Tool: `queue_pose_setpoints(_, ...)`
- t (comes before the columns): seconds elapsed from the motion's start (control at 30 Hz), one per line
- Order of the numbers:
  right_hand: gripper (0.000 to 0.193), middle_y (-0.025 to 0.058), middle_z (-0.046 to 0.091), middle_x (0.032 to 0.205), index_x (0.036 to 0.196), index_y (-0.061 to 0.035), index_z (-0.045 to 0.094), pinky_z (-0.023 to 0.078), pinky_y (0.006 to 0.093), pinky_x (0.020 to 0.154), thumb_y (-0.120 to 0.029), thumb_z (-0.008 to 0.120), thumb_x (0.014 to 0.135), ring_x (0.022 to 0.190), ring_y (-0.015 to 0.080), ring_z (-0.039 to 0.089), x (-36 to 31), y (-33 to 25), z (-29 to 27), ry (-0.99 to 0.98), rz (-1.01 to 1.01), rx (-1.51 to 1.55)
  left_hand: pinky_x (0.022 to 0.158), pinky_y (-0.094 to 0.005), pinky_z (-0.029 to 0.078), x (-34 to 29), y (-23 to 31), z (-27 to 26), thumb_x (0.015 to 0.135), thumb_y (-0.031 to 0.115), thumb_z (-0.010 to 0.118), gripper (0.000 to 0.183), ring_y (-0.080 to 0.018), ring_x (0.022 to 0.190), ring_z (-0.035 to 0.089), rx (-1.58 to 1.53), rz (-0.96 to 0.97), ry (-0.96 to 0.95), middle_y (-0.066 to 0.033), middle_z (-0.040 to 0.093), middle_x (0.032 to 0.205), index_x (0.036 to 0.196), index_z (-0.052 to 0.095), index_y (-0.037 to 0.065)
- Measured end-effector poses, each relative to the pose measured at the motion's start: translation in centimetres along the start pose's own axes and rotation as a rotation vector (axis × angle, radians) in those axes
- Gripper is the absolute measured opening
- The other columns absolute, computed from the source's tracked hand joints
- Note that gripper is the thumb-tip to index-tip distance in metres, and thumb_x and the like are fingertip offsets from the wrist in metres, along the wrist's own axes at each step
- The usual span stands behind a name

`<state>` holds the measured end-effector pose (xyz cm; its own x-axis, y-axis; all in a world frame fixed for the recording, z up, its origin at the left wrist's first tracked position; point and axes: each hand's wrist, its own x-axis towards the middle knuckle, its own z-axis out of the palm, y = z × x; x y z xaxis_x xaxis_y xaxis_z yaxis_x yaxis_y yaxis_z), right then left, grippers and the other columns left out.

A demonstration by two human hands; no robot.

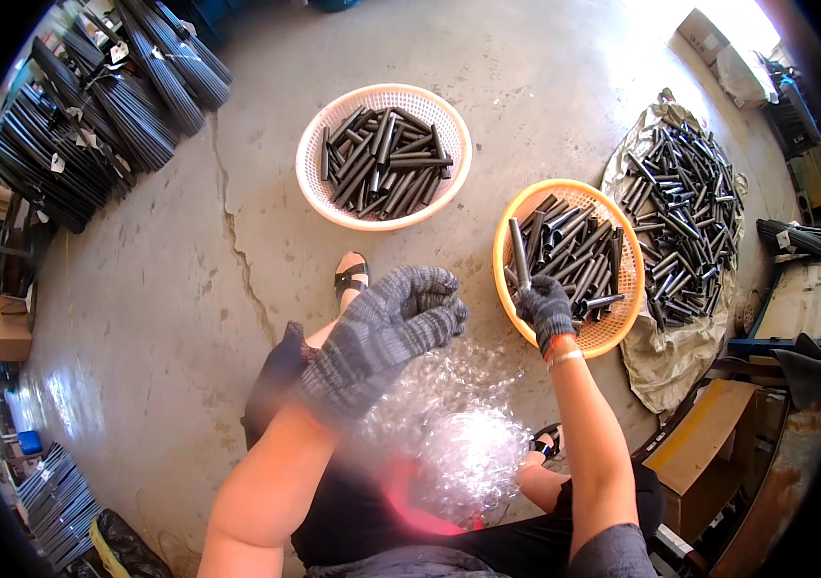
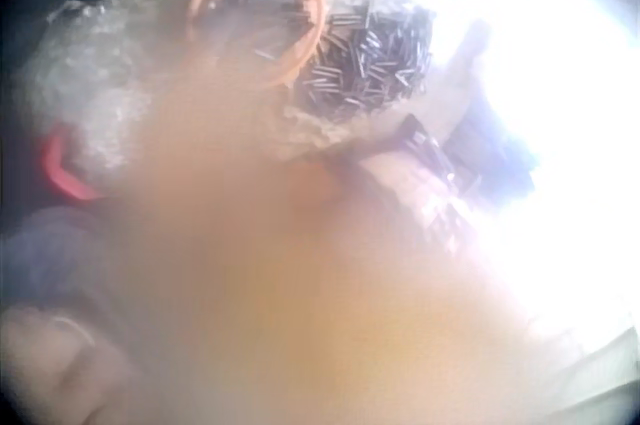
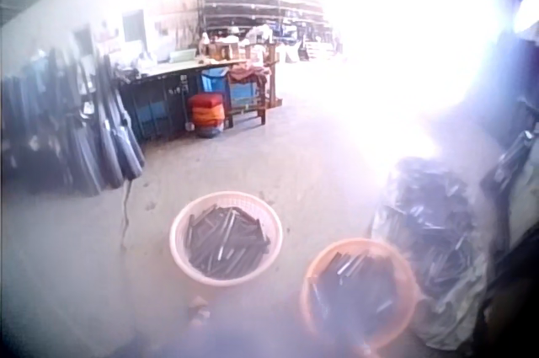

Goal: The person picks up metal pipes one by one, removes plastic caps from some of them, and wraps the pipes in bubble wrap while seated on the floor.

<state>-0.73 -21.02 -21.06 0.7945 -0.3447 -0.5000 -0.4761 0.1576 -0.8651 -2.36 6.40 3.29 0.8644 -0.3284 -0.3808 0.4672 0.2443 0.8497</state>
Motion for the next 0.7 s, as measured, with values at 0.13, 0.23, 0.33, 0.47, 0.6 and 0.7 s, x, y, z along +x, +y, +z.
queue_pose_setpoints(0.13,0.031,0.0048,0.054,0.076,0.102,-0.0017,0.048,0.049,0.0264,0.051,0.004,0.065,0.076,0.058,0.0136,0.055,-9.6,-5.7,-0.2,-0.295,-0.102,0.038,0.083,-0.0236,0.048,0.9,-1.8,0.3,0.082,0.006,0.066,0.034,-0.0137,0.097,0.057,0.283,0.153,0.014,-0.0071,0.059,0.099,0.112,0.051,-0.002)
queue_pose_setpoints(0.23,0.035,0.0026,0.052,0.078,0.103,-0.0039,0.047,0.049,0.0249,0.055,0.008,0.065,0.075,0.062,0.0116,0.055,-16.3,-9.8,-0.3,-0.415,-0.202,-0.064,0.083,-0.0235,0.047,1.3,-3.4,1.0,0.082,0.010,0.067,0.038,-0.0118,0.095,0.056,0.445,0.240,0.173,-0.0069,0.059,0.101,0.113,0.051,-0.003)
queue_pose_setpoints(0.33,0.036,0.0014,0.051,0.083,0.102,-0.0053,0.047,0.047,0.0236,0.060,0.009,0.064,0.074,0.070,0.0092,0.054,-20.1,-10.0,-1.1,-0.438,-0.404,-0.124,0.085,-0.0252,0.047,1.4,-2.9,2.1,0.083,0.012,0.066,0.036,-0.0126,0.094,0.057,0.216,0.067,-0.089,-0.0069,0.062,0.102,0.112,0.054,-0.004)
queue_pose_setpoints(0.47,0.046,0.0044,0.055,0.091,0.106,-0.0050,0.050,0.048,0.0267,0.064,-0.006,0.077,0.068,0.073,0.0122,0.055,-21.3,-7.9,-1.8,-0.471,-0.464,-0.349,0.086,-0.0277,0.048,0.5,-4.2,3.4,0.086,0.006,0.061,0.027,-0.0140,0.097,0.059,0.212,0.166,-0.405,-0.0066,0.063,0.102,0.110,0.055,-0.003)
queue_pose_setpoints(0.6,0.050,0.0063,0.058,0.089,0.104,-0.0022,0.055,0.049,0.0293,0.068,-0.020,0.081,0.066,0.075,0.0150,0.056,-21.5,-8.9,-1.9,-0.462,-0.504,-0.494,0.079,-0.0303,0.049,-0.1,-5.1,3.5,0.077,0.005,0.067,0.027,-0.0194,0.089,0.061,0.946,0.666,-0.372,-0.0083,0.064,0.095,0.104,0.061,0.002)
queue_pose_setpoints(0.7,0.037,0.0050,0.060,0.087,0.101,0.0000,0.057,0.049,0.0285,0.070,-0.015,0.076,0.073,0.076,0.0130,0.055,-21.3,-9.0,-3.2,-0.498,-0.371,-0.187,0.072,-0.0341,0.048,-0.4,-5.2,4.0,0.071,0.006,0.070,0.029,-0.0261,0.080,0.060,1.125,0.862,-0.332,-0.0094,0.063,0.086,0.101,0.065,0.007)
